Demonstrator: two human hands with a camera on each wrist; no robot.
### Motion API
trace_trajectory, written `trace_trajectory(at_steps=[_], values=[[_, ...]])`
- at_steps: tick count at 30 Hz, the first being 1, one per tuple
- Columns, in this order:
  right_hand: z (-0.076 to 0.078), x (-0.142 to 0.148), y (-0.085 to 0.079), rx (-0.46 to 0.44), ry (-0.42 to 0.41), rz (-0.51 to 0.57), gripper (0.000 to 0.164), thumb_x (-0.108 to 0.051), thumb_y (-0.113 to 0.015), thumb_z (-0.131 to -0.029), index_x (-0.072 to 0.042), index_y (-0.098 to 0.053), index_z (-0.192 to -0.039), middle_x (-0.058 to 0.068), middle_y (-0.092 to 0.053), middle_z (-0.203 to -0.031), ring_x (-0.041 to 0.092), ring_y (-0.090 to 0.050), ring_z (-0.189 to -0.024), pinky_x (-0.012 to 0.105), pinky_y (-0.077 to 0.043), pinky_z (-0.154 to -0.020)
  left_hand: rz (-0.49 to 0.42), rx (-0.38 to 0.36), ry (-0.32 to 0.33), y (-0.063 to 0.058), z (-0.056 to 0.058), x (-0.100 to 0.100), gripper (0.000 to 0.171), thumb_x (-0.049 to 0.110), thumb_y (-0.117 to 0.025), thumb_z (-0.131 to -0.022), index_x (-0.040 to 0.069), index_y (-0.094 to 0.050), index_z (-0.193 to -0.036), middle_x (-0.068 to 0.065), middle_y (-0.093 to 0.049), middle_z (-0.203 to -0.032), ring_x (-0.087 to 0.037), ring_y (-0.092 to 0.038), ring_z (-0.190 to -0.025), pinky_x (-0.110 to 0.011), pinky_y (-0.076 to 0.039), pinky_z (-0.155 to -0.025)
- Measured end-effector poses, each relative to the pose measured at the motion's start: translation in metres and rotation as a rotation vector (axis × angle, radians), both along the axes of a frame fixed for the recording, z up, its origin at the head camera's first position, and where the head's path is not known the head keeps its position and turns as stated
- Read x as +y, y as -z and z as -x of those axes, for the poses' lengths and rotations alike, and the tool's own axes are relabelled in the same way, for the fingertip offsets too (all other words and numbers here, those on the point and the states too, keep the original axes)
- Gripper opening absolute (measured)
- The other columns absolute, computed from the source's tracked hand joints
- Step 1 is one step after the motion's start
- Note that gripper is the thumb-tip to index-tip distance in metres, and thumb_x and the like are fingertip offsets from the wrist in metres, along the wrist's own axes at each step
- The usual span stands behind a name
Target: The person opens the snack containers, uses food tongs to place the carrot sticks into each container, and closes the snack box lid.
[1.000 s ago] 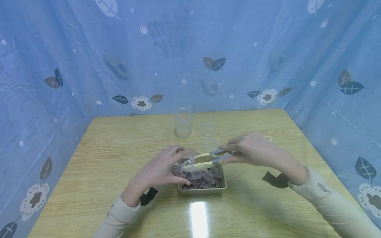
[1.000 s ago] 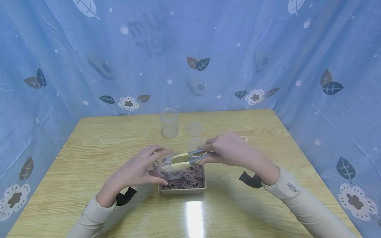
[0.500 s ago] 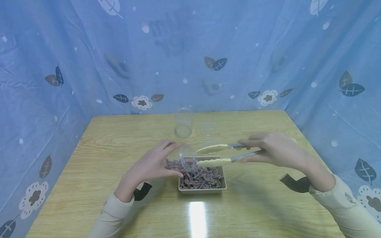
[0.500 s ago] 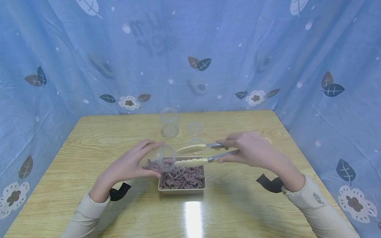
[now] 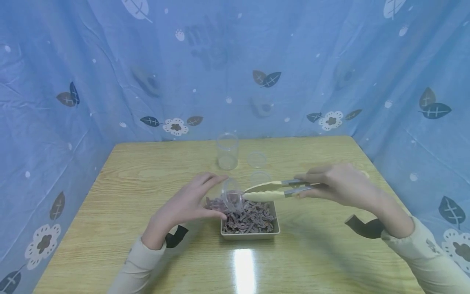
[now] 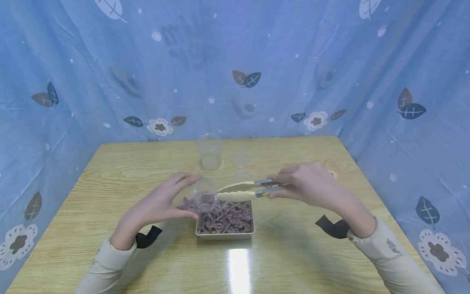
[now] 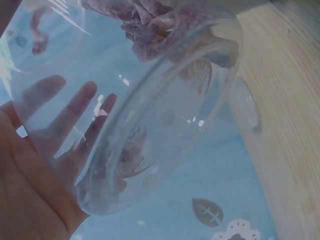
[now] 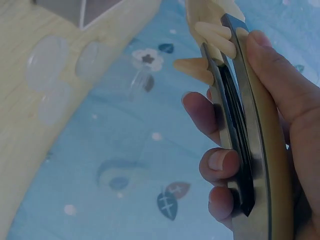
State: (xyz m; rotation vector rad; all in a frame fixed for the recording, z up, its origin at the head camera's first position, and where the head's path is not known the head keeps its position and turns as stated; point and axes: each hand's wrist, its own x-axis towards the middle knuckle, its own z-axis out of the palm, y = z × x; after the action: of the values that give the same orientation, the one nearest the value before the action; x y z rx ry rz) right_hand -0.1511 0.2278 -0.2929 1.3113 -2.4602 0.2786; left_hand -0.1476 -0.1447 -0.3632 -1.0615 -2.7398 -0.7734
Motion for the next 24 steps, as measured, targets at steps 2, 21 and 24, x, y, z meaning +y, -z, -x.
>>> trace_trajectory(at_steps=[2,21,24], values=[[0.000,-0.006,-0.002,0.020,-0.006,-0.014,0.034,-0.040,-0.071,-0.077,-0.022,-0.070,-0.106,-0.020,-0.061,-0.080,-0.010,-0.043,-0.055,0.007,-0.031,-0.043,-0.002,-0.019,0.010,0.001,-0.001,0.002,0.093,0.067,-0.066,-0.066,0.029,-0.031,-0.144,0.003,-0.046,-0.132,-0.013,-0.047,-0.113,-0.036,-0.048,-0.092],[-0.006,0.002,-0.012,-0.094,0.093,-0.245,0.047,-0.060,-0.064,-0.075,-0.025,-0.067,-0.107,-0.017,-0.067,-0.089,-0.007,-0.052,-0.058,0.011,-0.032,-0.042,-0.096,-0.175,-0.029,-0.004,0.004,-0.008,0.095,0.050,-0.079,-0.063,0.016,-0.036,-0.140,-0.001,-0.046,-0.137,-0.021,-0.049,-0.119,-0.042,-0.042,-0.101],[-0.007,-0.004,-0.011,-0.121,0.131,-0.332,0.053,-0.066,-0.058,-0.075,-0.024,-0.067,-0.106,-0.014,-0.068,-0.088,-0.007,-0.047,-0.054,0.013,-0.030,-0.039,-0.127,-0.208,-0.041,-0.005,0.004,-0.009,0.094,0.047,-0.080,-0.063,0.019,-0.034,-0.139,-0.003,-0.046,-0.137,-0.024,-0.049,-0.119,-0.045,-0.043,-0.099]])
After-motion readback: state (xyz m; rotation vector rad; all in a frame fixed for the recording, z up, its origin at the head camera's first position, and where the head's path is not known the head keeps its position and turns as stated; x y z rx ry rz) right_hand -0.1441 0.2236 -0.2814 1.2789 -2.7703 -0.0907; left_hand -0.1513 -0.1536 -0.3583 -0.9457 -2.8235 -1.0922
